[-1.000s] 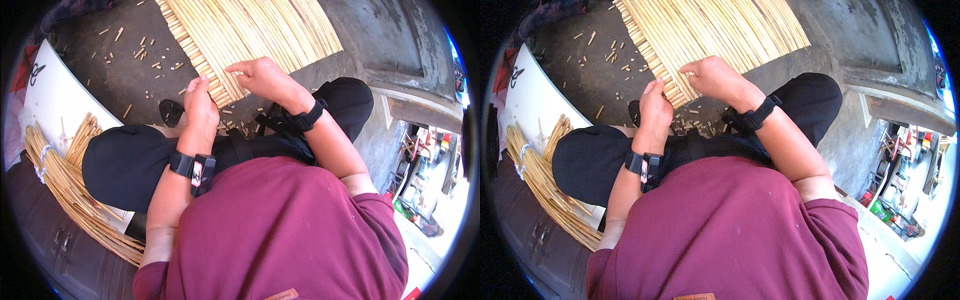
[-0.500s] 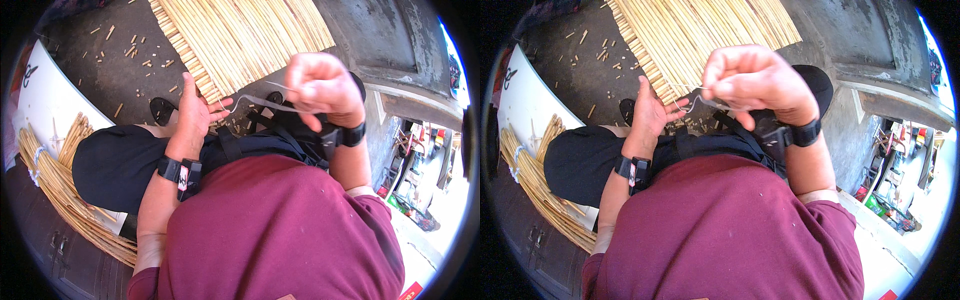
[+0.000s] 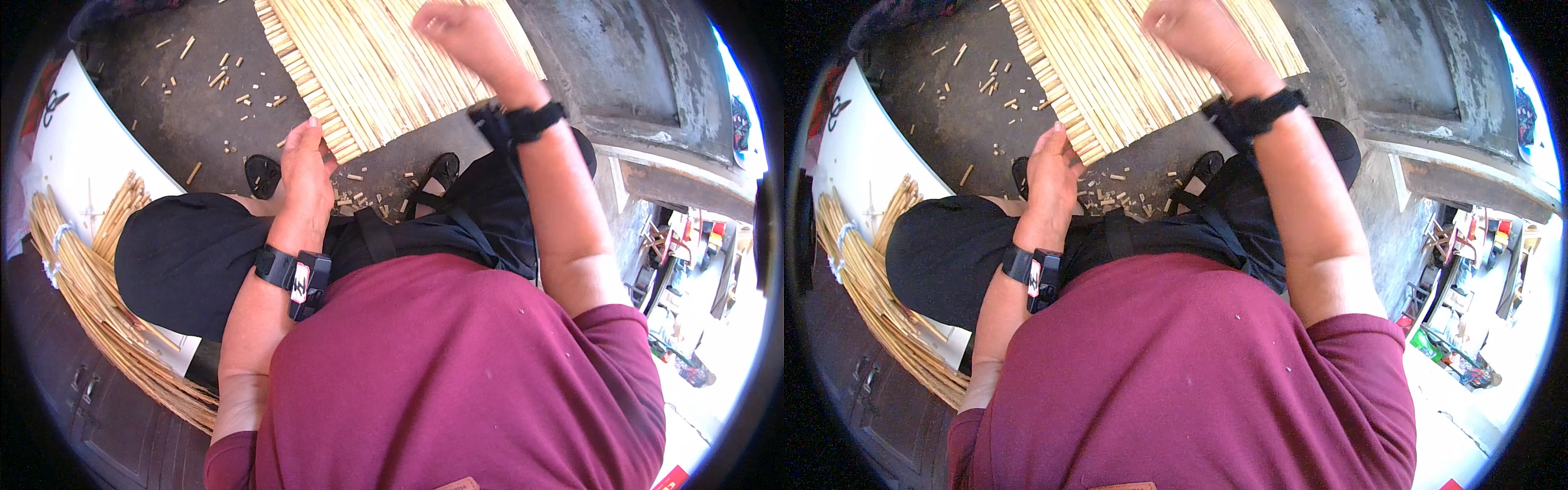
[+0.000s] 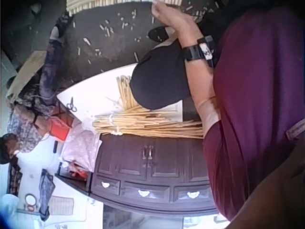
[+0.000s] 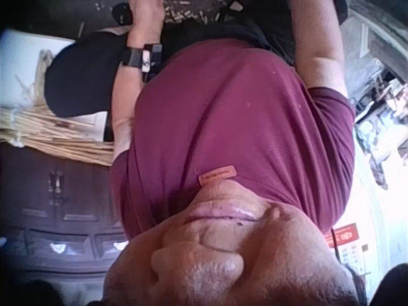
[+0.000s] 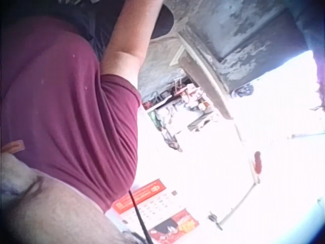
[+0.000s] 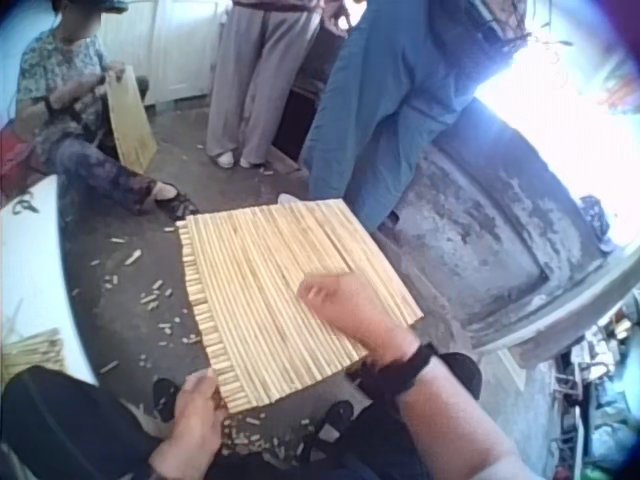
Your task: The person weaves together thin wooden rods using a white string and a needle, aligning the rods and securing them one by one to create a larger mat.
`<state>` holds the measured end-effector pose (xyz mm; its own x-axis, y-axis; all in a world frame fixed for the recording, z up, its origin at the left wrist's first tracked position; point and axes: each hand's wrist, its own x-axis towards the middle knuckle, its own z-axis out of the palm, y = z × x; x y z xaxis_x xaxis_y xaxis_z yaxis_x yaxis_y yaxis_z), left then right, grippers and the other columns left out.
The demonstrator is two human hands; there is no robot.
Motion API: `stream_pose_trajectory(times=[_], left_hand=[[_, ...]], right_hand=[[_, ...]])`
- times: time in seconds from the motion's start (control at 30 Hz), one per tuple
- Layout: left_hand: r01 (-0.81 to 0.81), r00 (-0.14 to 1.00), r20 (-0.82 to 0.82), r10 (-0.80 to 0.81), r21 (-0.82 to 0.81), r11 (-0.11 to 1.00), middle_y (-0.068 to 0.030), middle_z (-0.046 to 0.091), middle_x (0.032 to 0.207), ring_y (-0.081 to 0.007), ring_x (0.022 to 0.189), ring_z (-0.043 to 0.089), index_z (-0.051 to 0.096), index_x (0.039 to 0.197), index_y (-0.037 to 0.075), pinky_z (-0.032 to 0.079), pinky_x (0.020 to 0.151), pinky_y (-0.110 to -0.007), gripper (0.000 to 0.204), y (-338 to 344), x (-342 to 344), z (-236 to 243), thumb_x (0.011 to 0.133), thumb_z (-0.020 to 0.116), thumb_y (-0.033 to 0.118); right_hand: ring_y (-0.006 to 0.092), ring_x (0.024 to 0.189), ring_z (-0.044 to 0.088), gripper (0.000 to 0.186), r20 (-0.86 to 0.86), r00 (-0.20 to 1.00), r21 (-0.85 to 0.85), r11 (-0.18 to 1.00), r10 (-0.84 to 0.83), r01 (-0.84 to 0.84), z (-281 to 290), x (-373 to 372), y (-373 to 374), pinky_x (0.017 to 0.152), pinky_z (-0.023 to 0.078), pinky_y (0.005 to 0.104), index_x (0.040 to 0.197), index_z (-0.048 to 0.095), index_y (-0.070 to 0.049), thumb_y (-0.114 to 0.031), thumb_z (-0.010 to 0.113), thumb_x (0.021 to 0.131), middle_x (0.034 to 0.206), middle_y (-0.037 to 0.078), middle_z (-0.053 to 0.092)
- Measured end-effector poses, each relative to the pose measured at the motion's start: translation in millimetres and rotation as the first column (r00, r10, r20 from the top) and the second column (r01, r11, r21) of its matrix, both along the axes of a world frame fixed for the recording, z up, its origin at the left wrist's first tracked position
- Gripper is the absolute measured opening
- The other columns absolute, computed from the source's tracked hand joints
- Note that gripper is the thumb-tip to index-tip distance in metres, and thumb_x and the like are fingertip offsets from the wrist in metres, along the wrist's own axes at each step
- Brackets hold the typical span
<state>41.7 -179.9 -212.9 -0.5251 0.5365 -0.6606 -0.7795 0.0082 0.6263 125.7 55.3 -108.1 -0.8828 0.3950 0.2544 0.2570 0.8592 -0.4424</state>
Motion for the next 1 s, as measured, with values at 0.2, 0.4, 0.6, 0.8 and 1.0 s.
stream_pose_trajectory(times=[0.2, 0.4, 0.6, 0.8, 1.0], left_hand=[[-0.146, 0.986, 0.09, 0.14, 0.073, 0.987, -0.0109, 0.062, 0.098, -0.0183, 0.086, 0.061, 0.053, 0.105, 0.0, 0.053, 0.077, -0.035, 0.021, 12, -2, -10, 0.096, 0.055, 0.019], [-0.199, 0.976, 0.113, 0.188, 0.103, 0.974, -0.0122, 0.063, 0.097, -0.0194, 0.086, 0.062, 0.055, 0.1, -0.002, 0.052, 0.079, -0.034, 0.016, 19, -3, -12, 0.096, 0.052, 0.013], [-0.211, 0.97, 0.137, 0.199, 0.086, 0.974, -0.0133, 0.063, 0.097, -0.0196, 0.087, 0.062, 0.055, 0.099, -0.004, 0.052, 0.081, -0.033, 0.015, 20, -5, -9, 0.096, 0.051, 0.011], [-0.224, 0.968, 0.141, 0.21, 0.095, 0.97, -0.0133, 0.063, 0.097, -0.0193, 0.086, 0.062, 0.055, 0.099, -0.004, 0.052, 0.08, -0.033, 0.016, 21, -2, -9, 0.097, 0.05, 0.01], [-0.21, 0.972, 0.128, 0.197, 0.097, 0.973, -0.013, 0.063, 0.096, -0.0189, 0.085, 0.062, 0.055, 0.098, -0.004, 0.052, 0.079, -0.033, 0.016, 21, -3, -6, 0.097, 0.05, 0.011]], right_hand=[[0.0323, 0.065, 0.063, 0.022, 0.287, 0.955, -0.219, 0.976, 0.068, -0.004, -35, 2, -80, 0.064, 0.051, 0.0376, 0.1, 0.069, -0.013, -0.014, 0.057, 0.082, 0.07, 0.017, 0.062], [0.0324, 0.069, 0.065, 0.033, 0.368, 0.92, -0.276, 0.961, 0.131, -0.027, -44, 9, -74, 0.067, 0.051, 0.0364, 0.114, 0.067, -0.015, -0.012, 0.058, 0.082, 0.074, 0.021, 0.063], [0.0318, 0.074, 0.065, 0.029, 0.343, 0.919, -0.359, 0.931, 0.195, -0.064, -44, 4, -65, 0.07, 0.051, 0.0349, 0.113, 0.068, -0.016, -0.012, 0.058, 0.085, 0.084, 0.022, 0.064], [0.0334, 0.076, 0.065, 0.029, 0.382, 0.899, -0.344, 0.936, 0.214, -0.077, -42, 0, -61, 0.071, 0.051, 0.0356, 0.112, 0.068, -0.017, -0.011, 0.057, 0.085, 0.086, 0.021, 0.065], [0.036, 0.079, 0.065, 0.03, 0.388, 0.892, -0.262, 0.956, 0.231, -0.134, -41, -6, -58, 0.074, 0.051, 0.039, 0.107, 0.07, -0.016, -0.007, 0.055, 0.082, 0.087, 0.021, 0.065]])
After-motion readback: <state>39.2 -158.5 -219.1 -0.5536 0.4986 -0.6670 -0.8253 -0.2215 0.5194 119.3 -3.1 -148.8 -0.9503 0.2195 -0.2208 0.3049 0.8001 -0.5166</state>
